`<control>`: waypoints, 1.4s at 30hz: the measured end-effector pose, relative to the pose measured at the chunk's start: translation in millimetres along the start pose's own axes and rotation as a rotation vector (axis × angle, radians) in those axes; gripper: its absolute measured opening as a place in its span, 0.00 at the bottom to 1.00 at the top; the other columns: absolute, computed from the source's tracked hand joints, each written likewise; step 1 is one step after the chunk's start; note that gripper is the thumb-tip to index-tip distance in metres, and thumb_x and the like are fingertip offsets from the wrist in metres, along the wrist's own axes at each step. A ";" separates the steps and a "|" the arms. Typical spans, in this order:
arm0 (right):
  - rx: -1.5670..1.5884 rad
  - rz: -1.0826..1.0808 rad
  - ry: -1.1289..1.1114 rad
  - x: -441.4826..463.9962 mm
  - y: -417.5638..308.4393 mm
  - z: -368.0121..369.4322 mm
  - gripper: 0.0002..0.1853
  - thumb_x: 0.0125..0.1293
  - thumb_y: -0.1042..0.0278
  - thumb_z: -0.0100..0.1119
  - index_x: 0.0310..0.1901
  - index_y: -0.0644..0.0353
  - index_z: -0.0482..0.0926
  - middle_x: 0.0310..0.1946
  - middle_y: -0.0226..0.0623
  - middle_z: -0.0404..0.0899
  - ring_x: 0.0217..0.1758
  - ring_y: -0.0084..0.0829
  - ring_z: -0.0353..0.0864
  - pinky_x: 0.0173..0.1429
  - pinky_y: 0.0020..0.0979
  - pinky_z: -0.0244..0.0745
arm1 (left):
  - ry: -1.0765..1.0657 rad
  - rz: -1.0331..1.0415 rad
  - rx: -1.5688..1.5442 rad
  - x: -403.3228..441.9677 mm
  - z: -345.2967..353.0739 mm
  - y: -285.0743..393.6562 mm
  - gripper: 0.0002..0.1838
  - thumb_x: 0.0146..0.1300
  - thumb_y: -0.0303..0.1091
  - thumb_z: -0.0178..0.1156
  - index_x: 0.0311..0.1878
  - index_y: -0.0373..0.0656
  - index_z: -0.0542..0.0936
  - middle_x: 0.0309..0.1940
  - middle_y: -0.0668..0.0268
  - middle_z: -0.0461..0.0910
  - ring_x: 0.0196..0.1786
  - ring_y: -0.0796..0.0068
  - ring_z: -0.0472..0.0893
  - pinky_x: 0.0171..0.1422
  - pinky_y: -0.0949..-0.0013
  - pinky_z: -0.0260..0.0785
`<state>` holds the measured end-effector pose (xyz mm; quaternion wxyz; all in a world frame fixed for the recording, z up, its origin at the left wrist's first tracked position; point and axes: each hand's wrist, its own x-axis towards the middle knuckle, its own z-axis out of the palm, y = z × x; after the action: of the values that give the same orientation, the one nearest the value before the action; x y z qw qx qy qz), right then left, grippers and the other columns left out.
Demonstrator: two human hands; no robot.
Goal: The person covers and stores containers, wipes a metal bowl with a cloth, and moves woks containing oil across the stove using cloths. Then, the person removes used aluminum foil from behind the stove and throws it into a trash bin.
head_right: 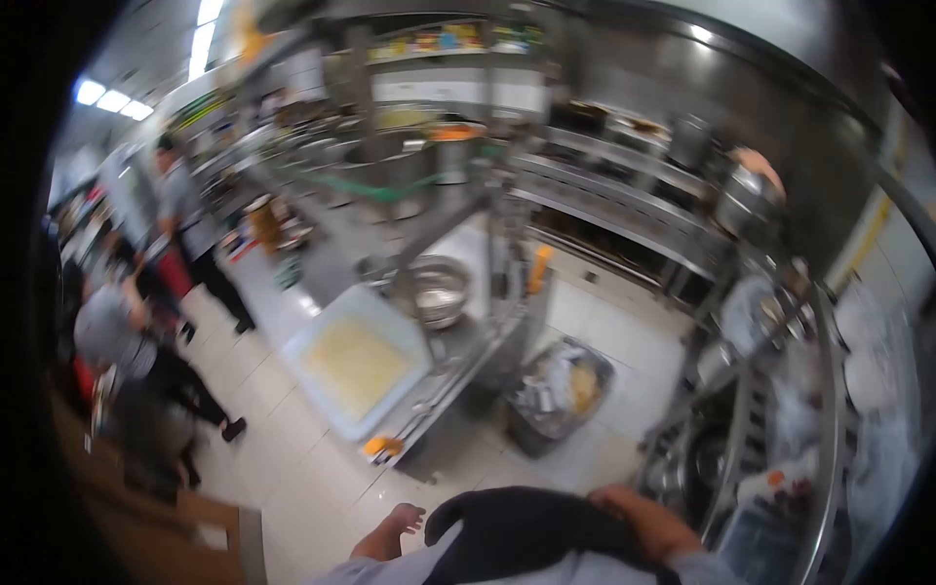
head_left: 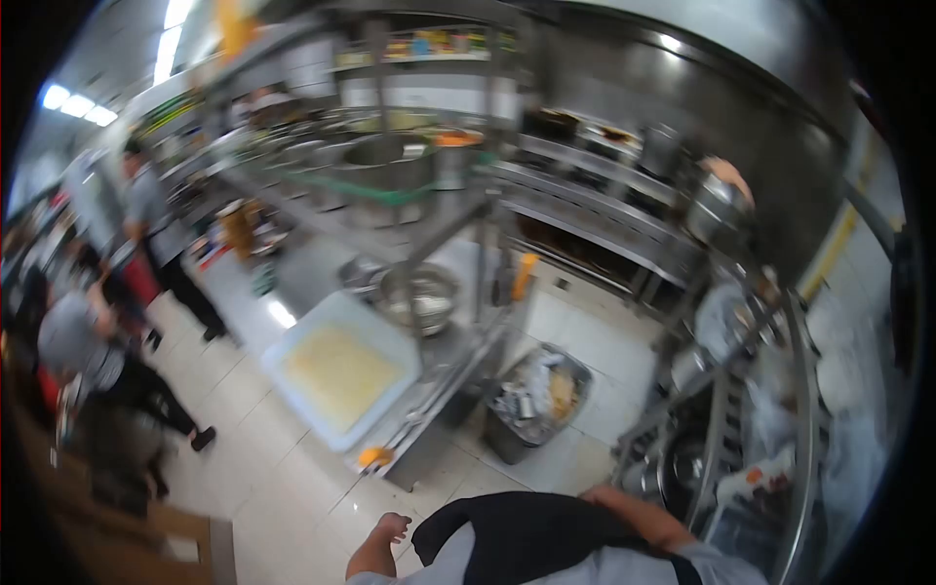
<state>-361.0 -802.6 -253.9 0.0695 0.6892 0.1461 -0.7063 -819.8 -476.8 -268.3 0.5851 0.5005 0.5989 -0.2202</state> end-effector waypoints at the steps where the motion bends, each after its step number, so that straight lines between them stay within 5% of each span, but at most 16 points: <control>1: -0.062 -0.113 -0.110 18.5 24.9 -24.5 0.25 0.51 0.56 0.65 0.54 0.47 0.81 0.43 0.41 0.82 0.54 0.46 0.80 0.50 0.53 0.81 | -0.031 0.000 0.091 6.1 6.2 33.1 0.18 0.67 0.44 0.56 0.53 0.42 0.78 0.46 0.57 0.80 0.39 0.64 0.81 0.38 0.56 0.76; 2: 0.049 -0.089 0.058 -2.7 31.8 -25.4 0.28 0.52 0.60 0.63 0.58 0.48 0.78 0.54 0.45 0.77 0.60 0.49 0.76 0.52 0.51 0.82 | -0.079 0.164 0.061 15.8 14.5 57.3 0.18 0.65 0.43 0.58 0.51 0.40 0.78 0.43 0.58 0.81 0.37 0.65 0.81 0.38 0.58 0.76; 4: 0.143 -0.018 0.081 -69.3 15.5 -15.9 0.16 0.55 0.52 0.64 0.41 0.51 0.85 0.28 0.34 0.83 0.26 0.34 0.82 0.33 0.41 0.80 | -0.152 0.313 0.081 28.3 29.9 99.3 0.18 0.64 0.42 0.60 0.49 0.38 0.79 0.40 0.59 0.81 0.36 0.66 0.81 0.37 0.60 0.75; 5: 0.194 -0.028 0.071 -79.6 16.0 -19.1 0.16 0.55 0.52 0.64 0.41 0.51 0.85 0.28 0.34 0.83 0.26 0.34 0.82 0.33 0.41 0.80 | -0.151 0.504 0.208 33.0 41.1 123.9 0.18 0.64 0.42 0.60 0.50 0.39 0.79 0.39 0.59 0.81 0.36 0.68 0.80 0.37 0.62 0.74; 6: 0.165 0.028 0.037 -82.7 16.8 -27.7 0.24 0.57 0.49 0.64 0.53 0.48 0.79 0.51 0.38 0.71 0.49 0.42 0.74 0.47 0.48 0.77 | -0.158 0.600 0.280 36.6 50.2 150.0 0.18 0.64 0.41 0.60 0.50 0.39 0.79 0.39 0.60 0.81 0.36 0.68 0.80 0.38 0.63 0.74; 7: 0.156 0.034 0.026 -78.6 24.2 -36.8 0.27 0.57 0.47 0.65 0.57 0.47 0.77 0.57 0.39 0.69 0.55 0.43 0.72 0.52 0.49 0.76 | -0.158 0.697 0.350 40.0 59.2 175.7 0.17 0.64 0.41 0.60 0.50 0.39 0.79 0.39 0.60 0.81 0.35 0.69 0.80 0.38 0.63 0.73; 9: 0.138 0.044 0.003 -69.7 39.3 -53.9 0.33 0.58 0.45 0.66 0.65 0.45 0.75 0.69 0.42 0.67 0.68 0.45 0.70 0.62 0.50 0.74 | -0.235 0.499 0.209 40.6 80.8 217.9 0.18 0.64 0.41 0.60 0.52 0.40 0.79 0.41 0.61 0.81 0.35 0.71 0.79 0.38 0.66 0.72; 12: 0.102 -0.350 0.240 -57.5 73.5 -99.3 0.28 0.60 0.48 0.64 0.61 0.47 0.78 0.62 0.40 0.76 0.64 0.38 0.75 0.61 0.45 0.75 | -0.259 0.548 0.289 53.7 104.9 259.8 0.18 0.65 0.42 0.59 0.53 0.41 0.78 0.42 0.61 0.81 0.35 0.70 0.79 0.37 0.66 0.71; 14: -0.307 -0.676 0.559 -30.5 91.5 -144.3 0.22 0.64 0.54 0.54 0.56 0.54 0.81 0.54 0.39 0.82 0.54 0.38 0.82 0.61 0.35 0.73 | -0.258 0.469 0.318 62.5 121.6 289.7 0.19 0.65 0.42 0.59 0.54 0.41 0.78 0.43 0.61 0.81 0.35 0.70 0.79 0.36 0.65 0.72; 18: -0.169 -0.661 0.322 82.9 109.2 -292.2 0.23 0.65 0.52 0.53 0.59 0.50 0.79 0.58 0.41 0.79 0.56 0.42 0.80 0.62 0.38 0.73 | -0.160 0.174 0.210 55.2 167.6 346.8 0.20 0.64 0.41 0.60 0.55 0.39 0.77 0.44 0.60 0.80 0.34 0.69 0.80 0.36 0.62 0.74; 21: -0.524 -0.264 0.154 -8.4 52.7 -386.7 0.28 0.64 0.49 0.53 0.61 0.56 0.77 0.61 0.41 0.76 0.56 0.42 0.80 0.58 0.41 0.75 | -0.068 0.110 -0.079 43.8 205.1 392.8 0.20 0.64 0.40 0.60 0.54 0.38 0.76 0.42 0.60 0.80 0.33 0.70 0.79 0.36 0.62 0.75; 26: -0.408 -0.186 0.417 -106.8 15.1 -512.1 0.24 0.56 0.55 0.53 0.51 0.59 0.82 0.52 0.41 0.81 0.52 0.41 0.80 0.53 0.45 0.75 | -0.083 0.343 -0.013 30.8 245.6 476.0 0.10 0.63 0.35 0.61 0.43 0.40 0.82 0.27 0.66 0.80 0.26 0.75 0.77 0.30 0.71 0.70; 34: -0.121 -0.199 0.381 -71.3 22.4 -589.8 0.24 0.60 0.54 0.54 0.51 0.64 0.80 0.53 0.43 0.80 0.50 0.42 0.80 0.45 0.43 0.80 | 0.041 0.625 0.193 53.8 256.5 520.8 0.16 0.63 0.39 0.61 0.48 0.38 0.83 0.37 0.63 0.84 0.36 0.72 0.81 0.41 0.68 0.73; 37: -0.285 -0.227 0.270 -48.1 34.3 -624.5 0.24 0.60 0.53 0.55 0.51 0.65 0.80 0.53 0.45 0.79 0.48 0.42 0.81 0.44 0.41 0.80 | -0.073 0.581 0.277 76.6 280.0 546.1 0.20 0.62 0.43 0.61 0.51 0.38 0.82 0.38 0.62 0.84 0.40 0.69 0.81 0.47 0.67 0.73; 39: -0.202 -0.239 0.260 -20.8 38.5 -650.7 0.24 0.63 0.54 0.54 0.51 0.67 0.80 0.53 0.45 0.79 0.47 0.45 0.82 0.41 0.43 0.82 | 0.034 0.306 0.190 67.4 284.3 590.1 0.21 0.62 0.45 0.62 0.51 0.38 0.82 0.37 0.61 0.83 0.40 0.70 0.81 0.46 0.67 0.74; 42: 0.036 -0.215 0.226 0.2 57.1 -686.7 0.25 0.64 0.53 0.56 0.52 0.68 0.79 0.57 0.46 0.76 0.48 0.48 0.81 0.40 0.48 0.85 | 0.014 0.826 0.356 137.0 286.0 621.4 0.21 0.61 0.48 0.62 0.48 0.40 0.83 0.30 0.62 0.82 0.35 0.69 0.82 0.42 0.65 0.75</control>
<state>310.6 -649.2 -265.5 -0.0355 0.7458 0.2133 -0.6301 -124.4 -423.1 -257.0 0.5246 0.7920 0.3056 -0.0645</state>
